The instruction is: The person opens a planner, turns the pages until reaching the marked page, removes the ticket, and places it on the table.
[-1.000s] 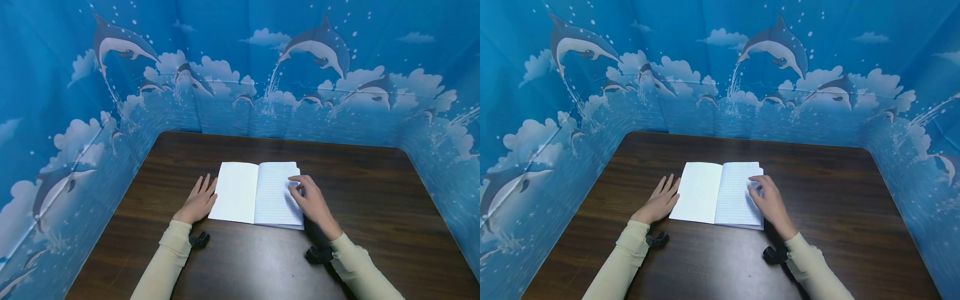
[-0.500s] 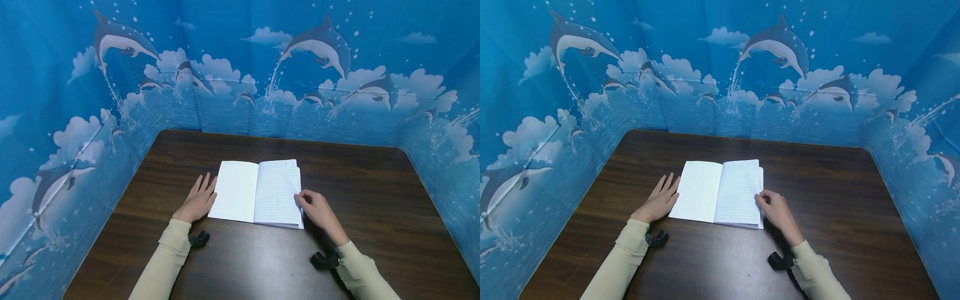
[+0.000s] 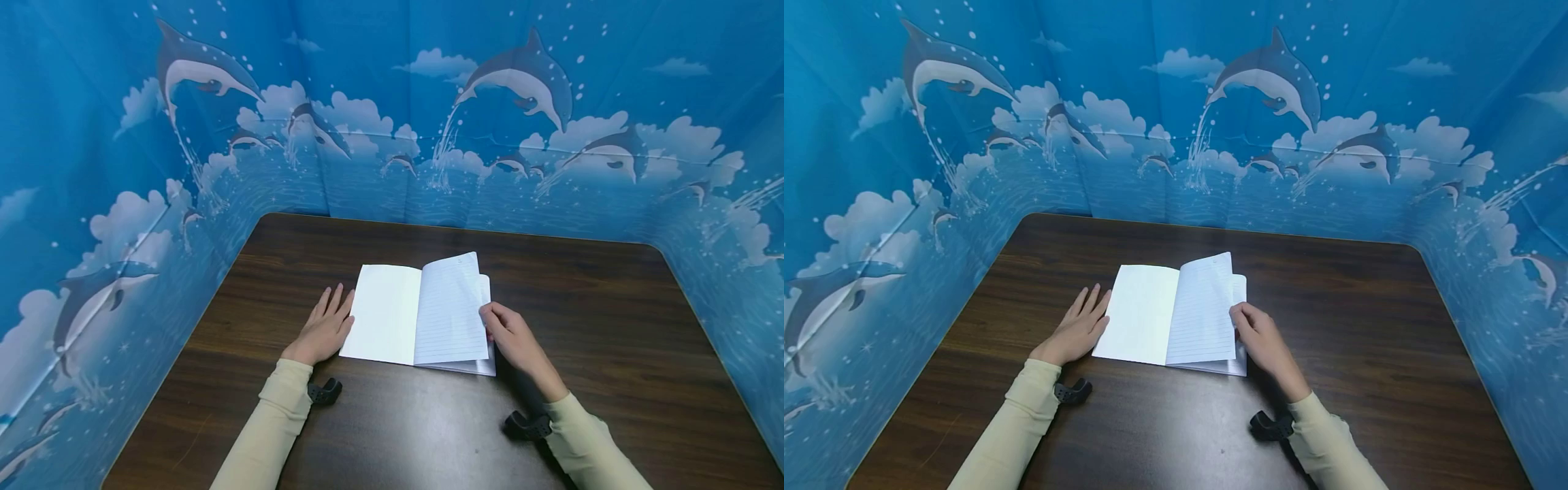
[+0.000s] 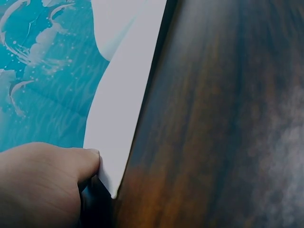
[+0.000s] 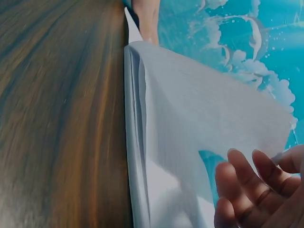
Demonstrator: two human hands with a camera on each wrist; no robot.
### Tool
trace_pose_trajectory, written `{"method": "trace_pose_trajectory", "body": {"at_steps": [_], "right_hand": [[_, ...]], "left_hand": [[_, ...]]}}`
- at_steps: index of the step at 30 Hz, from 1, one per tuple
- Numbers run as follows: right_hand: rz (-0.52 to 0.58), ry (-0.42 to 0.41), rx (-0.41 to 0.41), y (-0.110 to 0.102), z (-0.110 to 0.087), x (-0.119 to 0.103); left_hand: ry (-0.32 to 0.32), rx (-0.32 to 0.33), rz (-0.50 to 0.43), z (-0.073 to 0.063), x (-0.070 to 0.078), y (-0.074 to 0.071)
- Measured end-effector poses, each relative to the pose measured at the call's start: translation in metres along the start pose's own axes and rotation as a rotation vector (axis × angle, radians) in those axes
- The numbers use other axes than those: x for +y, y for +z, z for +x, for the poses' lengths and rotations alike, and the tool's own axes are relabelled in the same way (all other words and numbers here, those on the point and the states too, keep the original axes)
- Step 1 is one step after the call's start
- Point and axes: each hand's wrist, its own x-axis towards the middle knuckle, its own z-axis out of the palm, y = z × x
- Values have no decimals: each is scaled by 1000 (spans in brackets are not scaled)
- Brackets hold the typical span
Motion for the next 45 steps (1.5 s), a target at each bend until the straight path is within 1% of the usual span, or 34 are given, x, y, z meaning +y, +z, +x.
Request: {"method": "trace_pose_trajectory", "body": {"at_steps": [2,8,13,18,24,28,37,41,45], "right_hand": [[15,-7,5,1,0,-4],[30,-75,7,4,6,-13],[46,-105,-12,7,11,-20],[54,-130,-33,14,17,-29],[73,-146,-74,24,22,-40],[93,-139,-97,30,24,-46],[145,-140,-96,41,28,-58],[175,-142,-113,48,30,-63],[185,-150,-133,52,32,-66]], "left_hand": [[4,0,10,-1,3,-2],[-7,-11,17,0,-1,1],[-11,-14,9,0,-2,1],[-11,-13,8,1,-4,2],[-9,-2,11,0,-1,0],[-9,-3,11,0,0,-2],[-17,9,-2,-2,3,-1],[-15,18,-11,-4,5,-2],[-11,20,-16,-3,4,-1]]}}
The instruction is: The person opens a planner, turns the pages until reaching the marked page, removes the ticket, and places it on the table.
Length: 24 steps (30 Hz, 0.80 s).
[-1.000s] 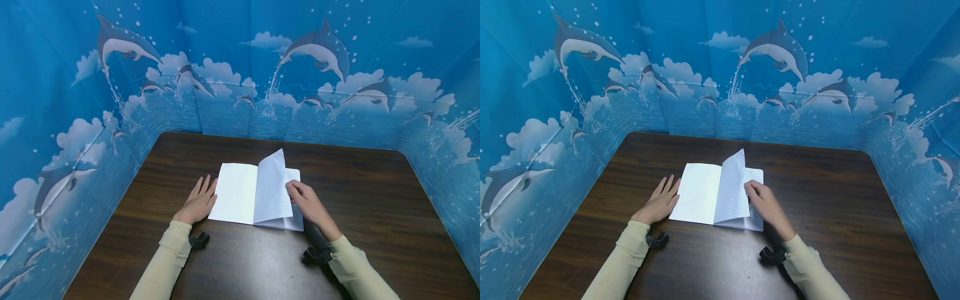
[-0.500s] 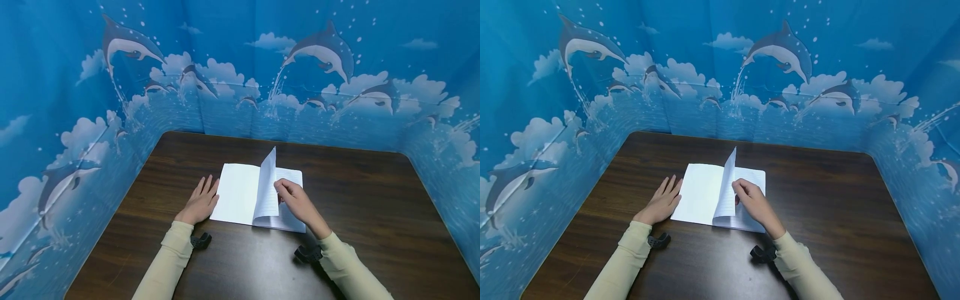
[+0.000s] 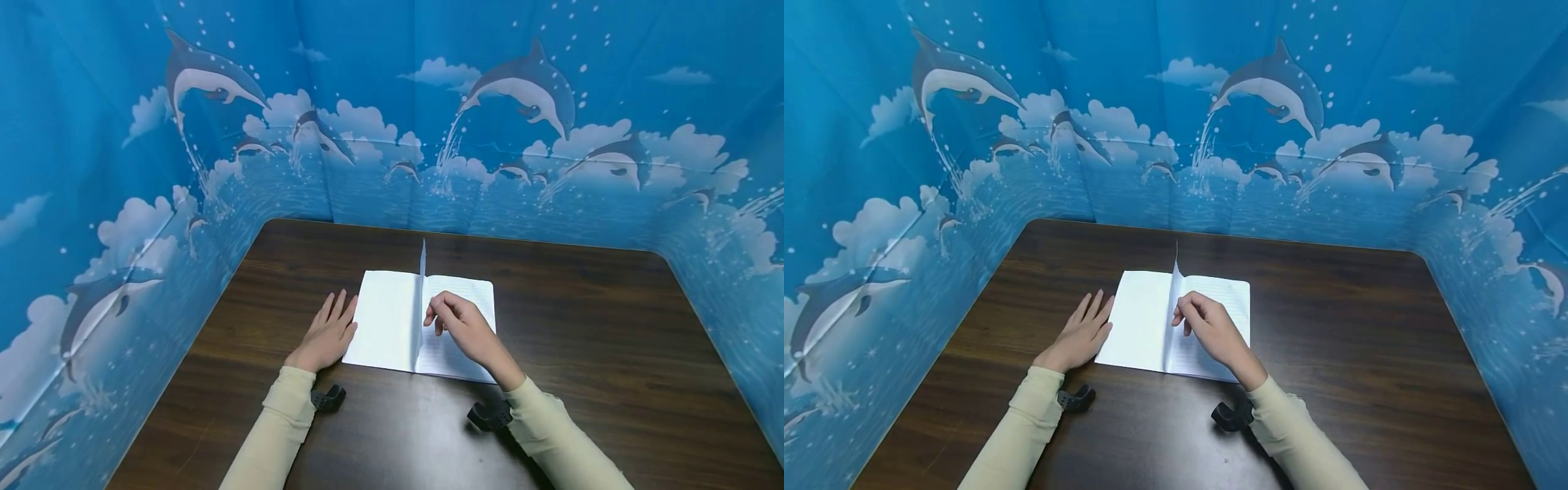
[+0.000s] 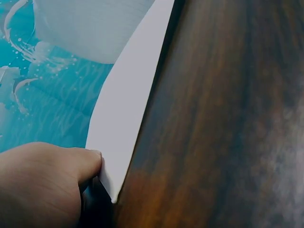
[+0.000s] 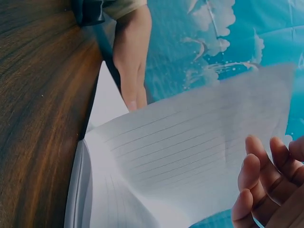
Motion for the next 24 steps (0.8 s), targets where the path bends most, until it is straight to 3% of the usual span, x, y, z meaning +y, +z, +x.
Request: {"method": "trace_pose_trajectory", "body": {"at_steps": [10,15,19,24], "right_hand": [[-29,22,-33,10,-1,3],[-122,-15,-60,16,-4,4],[-265,-97,-143,22,-5,8],[-407,-157,-316,30,-8,13]], "left_hand": [[-14,-14,-5,2,-6,3],[-14,-22,-6,2,-6,2],[-21,-27,-16,3,-8,2],[-37,-45,-70,3,-7,-4]]}}
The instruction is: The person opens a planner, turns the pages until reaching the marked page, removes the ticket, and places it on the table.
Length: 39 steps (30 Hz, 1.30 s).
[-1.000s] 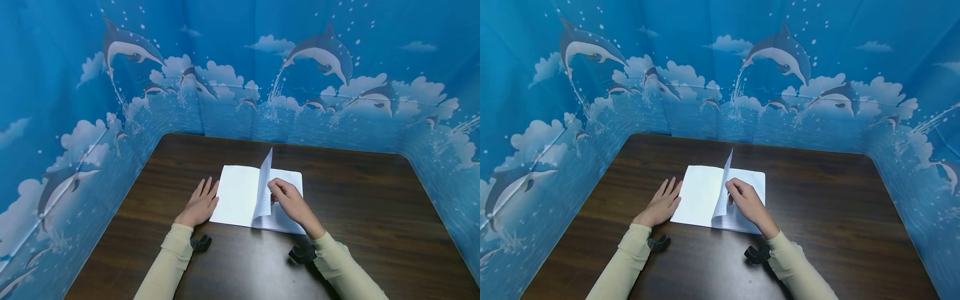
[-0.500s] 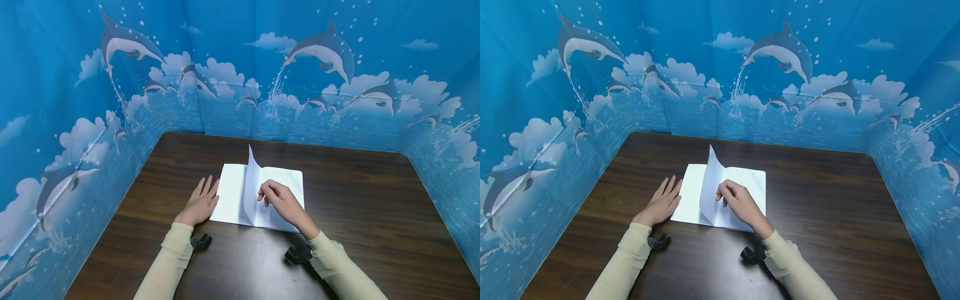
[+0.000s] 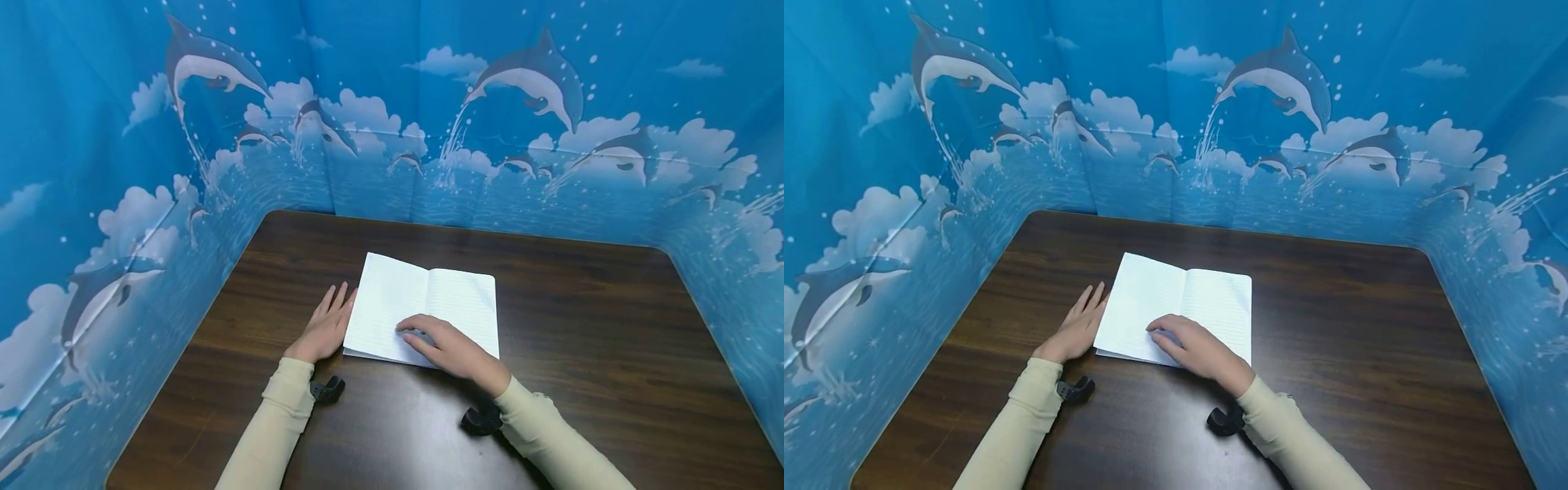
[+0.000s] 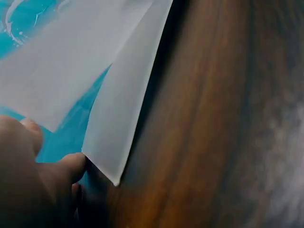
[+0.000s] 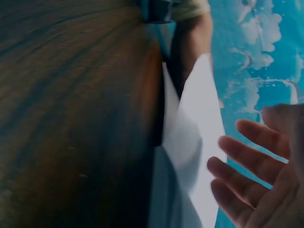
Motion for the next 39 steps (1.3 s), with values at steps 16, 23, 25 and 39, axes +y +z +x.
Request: {"method": "trace_pose_trajectory", "body": {"at_steps": [16,23,25,39], "right_hand": [[-96,-62,-88,8,-7,10],[-98,127,319,-21,-23,35],[-114,231,428,-30,-30,45],[-181,631,247,-45,-61,73]], "left_hand": [[59,15,-28,-3,4,-2],[34,12,2,1,-2,4],[28,10,10,1,-2,4],[35,19,16,-5,4,-1]]}}
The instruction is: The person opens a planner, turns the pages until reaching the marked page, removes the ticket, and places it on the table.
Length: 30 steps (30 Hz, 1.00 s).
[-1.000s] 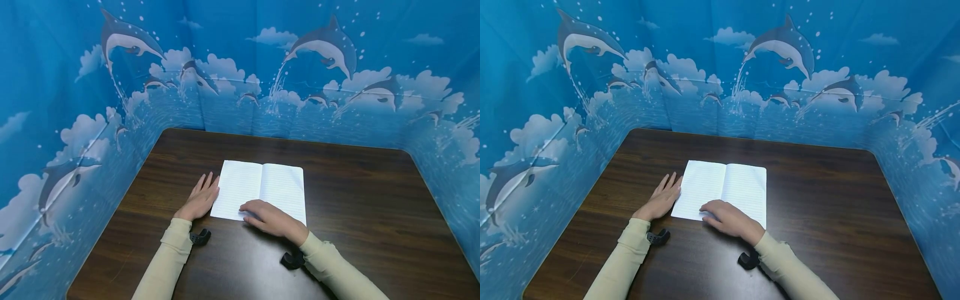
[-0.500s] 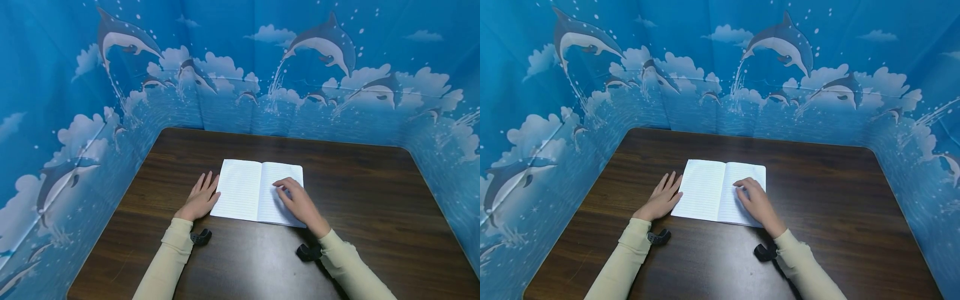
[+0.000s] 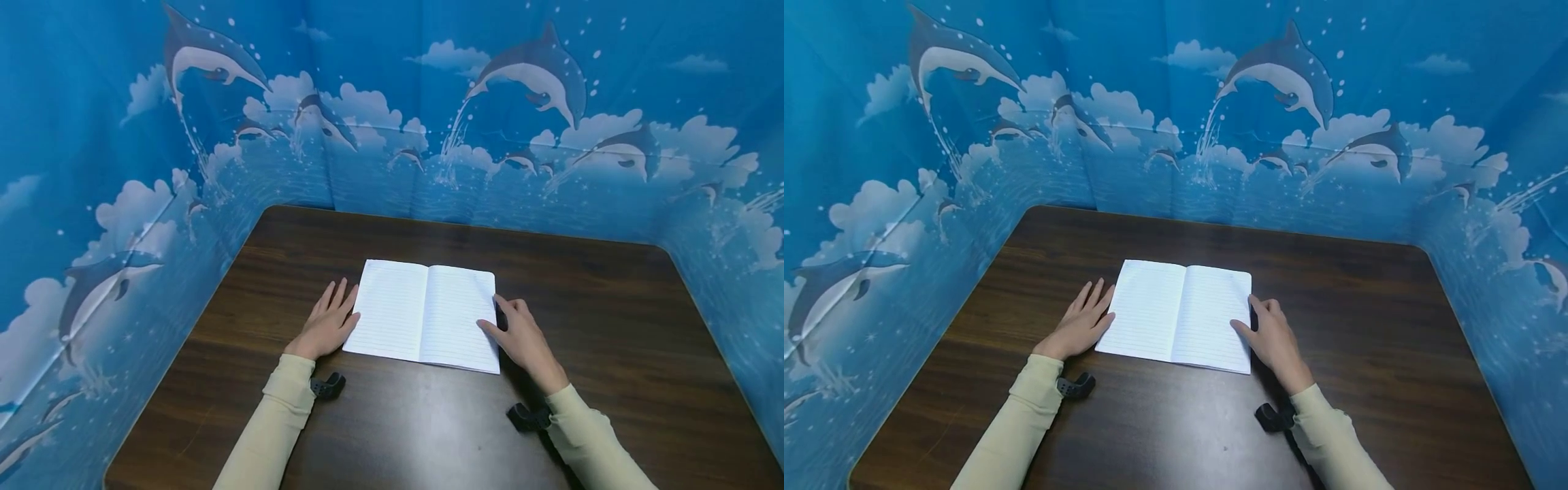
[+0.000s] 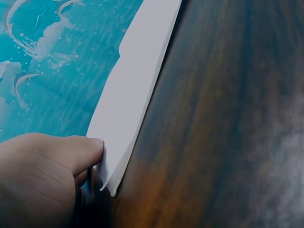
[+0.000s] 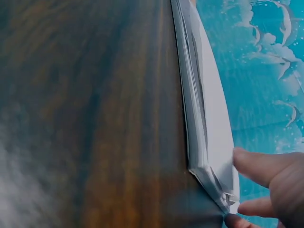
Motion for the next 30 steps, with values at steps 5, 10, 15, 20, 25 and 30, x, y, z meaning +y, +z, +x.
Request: {"method": "trace_pose_trajectory", "body": {"at_steps": [5,10,15,20,25,30], "right_hand": [[-79,-48,-16,3,-1,1],[-115,-71,0,3,0,0],[-123,-67,21,4,1,-3],[-114,-88,57,4,-1,-6],[-144,-161,99,6,-4,-8],[-108,-144,57,8,-5,-9]], "left_hand": [[-10,0,32,-2,4,-2],[-9,13,40,-1,5,-2],[0,23,22,0,1,2],[0,23,17,2,-3,5],[-13,12,17,2,-2,3],[-12,7,19,0,0,3]]}}
